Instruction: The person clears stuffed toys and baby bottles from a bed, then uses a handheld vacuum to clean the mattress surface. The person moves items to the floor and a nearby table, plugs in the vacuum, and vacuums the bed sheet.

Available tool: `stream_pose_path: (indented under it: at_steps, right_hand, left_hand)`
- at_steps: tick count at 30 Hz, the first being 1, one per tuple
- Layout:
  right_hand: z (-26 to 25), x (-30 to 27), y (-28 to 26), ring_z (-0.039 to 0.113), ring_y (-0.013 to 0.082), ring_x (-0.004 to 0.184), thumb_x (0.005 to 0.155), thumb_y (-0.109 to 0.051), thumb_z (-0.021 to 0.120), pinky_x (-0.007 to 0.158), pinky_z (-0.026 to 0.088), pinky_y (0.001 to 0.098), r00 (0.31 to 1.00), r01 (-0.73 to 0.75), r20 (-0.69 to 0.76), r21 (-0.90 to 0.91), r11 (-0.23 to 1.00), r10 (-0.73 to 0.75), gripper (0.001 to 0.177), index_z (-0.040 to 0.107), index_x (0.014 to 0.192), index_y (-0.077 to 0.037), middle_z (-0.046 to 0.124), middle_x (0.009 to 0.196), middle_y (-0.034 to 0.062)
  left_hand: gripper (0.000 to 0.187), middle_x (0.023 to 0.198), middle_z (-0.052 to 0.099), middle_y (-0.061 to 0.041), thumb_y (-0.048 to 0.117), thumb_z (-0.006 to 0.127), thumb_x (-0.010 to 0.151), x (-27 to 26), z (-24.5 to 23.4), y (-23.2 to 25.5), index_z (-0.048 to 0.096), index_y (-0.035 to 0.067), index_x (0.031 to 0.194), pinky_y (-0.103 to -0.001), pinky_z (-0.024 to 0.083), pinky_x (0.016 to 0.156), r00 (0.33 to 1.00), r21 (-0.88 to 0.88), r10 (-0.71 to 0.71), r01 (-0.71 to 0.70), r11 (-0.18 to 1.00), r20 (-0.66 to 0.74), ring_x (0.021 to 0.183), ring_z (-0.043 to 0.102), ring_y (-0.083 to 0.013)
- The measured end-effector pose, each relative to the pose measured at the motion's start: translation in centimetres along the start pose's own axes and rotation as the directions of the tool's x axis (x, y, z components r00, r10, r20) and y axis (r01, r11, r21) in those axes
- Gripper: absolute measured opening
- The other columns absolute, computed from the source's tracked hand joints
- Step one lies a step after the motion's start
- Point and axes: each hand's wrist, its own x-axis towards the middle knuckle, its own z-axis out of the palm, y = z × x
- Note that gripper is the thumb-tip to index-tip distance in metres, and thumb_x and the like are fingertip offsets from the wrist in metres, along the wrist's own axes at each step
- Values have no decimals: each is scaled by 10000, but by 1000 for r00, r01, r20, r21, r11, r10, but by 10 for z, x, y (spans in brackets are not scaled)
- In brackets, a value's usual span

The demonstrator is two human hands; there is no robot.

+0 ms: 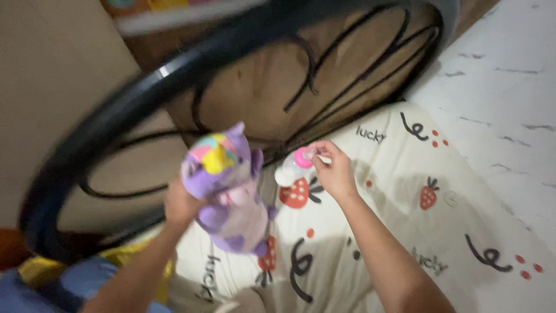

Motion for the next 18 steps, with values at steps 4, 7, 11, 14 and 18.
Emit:
stream_pose_path:
  at_steps: [4, 7, 11, 14, 18]
  right_hand:
    - [-23, -34, 0, 688, 163, 964, 913, -78, 734, 806, 594, 303, 999, -39, -22, 6, 999, 39, 184, 698, 1091, -55, 736, 999, 76]
    - [-30, -63, 2, 723, 173, 931, 921, -77, 733, 864, 569, 301, 996, 73, -48, -43, 996, -75, 178, 699, 1094, -47, 763, 995, 67]
    - [-39, -84, -1, 717, 183, 924, 923, -87, 747, 873, 562, 303, 999, 47, -10, 0, 999, -47, 159, 707, 1070, -40, 766, 992, 68]
    - [-46, -94, 1, 717, 173, 909, 920, -113, 752, 863, 568, 297, 1000, 23, 21, 27, 999, -23, 174, 697, 1067, -37, 768, 999, 58]
    - [-43, -101, 9, 702, 159, 910, 885, -135, 750, 804, 596, 291, 1000, -24, 21, 74, 997, 23, 229, 690, 1086, -43, 756, 1001, 51]
  left_hand:
    - [824, 1234, 678, -187, 398, 920, 615, 19, 8, 2, 622, 66, 1308, -481, 530, 937, 969, 193, -247, 237, 952, 28, 1158, 637, -387]
    - [892, 1335, 621, -185, 479, 954, 619, 22, 5, 6, 601, 52, 1319, -489, 502, 1003, 904, 459, -428, 383, 802, -6, 1274, 557, -393]
    - [909, 1430, 535, -177, 455, 901, 705, 23, 18, 14, 480, 98, 1428, -495, 454, 1057, 886, 469, -457, 436, 768, -75, 1334, 480, -406]
    - [829, 1453, 531, -135, 366, 855, 733, 24, 32, 17, 467, 134, 1428, -508, 477, 1033, 880, 468, -449, 464, 752, -151, 1358, 469, -385]
    - [759, 1454, 526, -113, 363, 813, 793, 26, 42, 15, 456, 143, 1426, -536, 483, 1006, 883, 484, -430, 464, 742, -188, 1352, 461, -381]
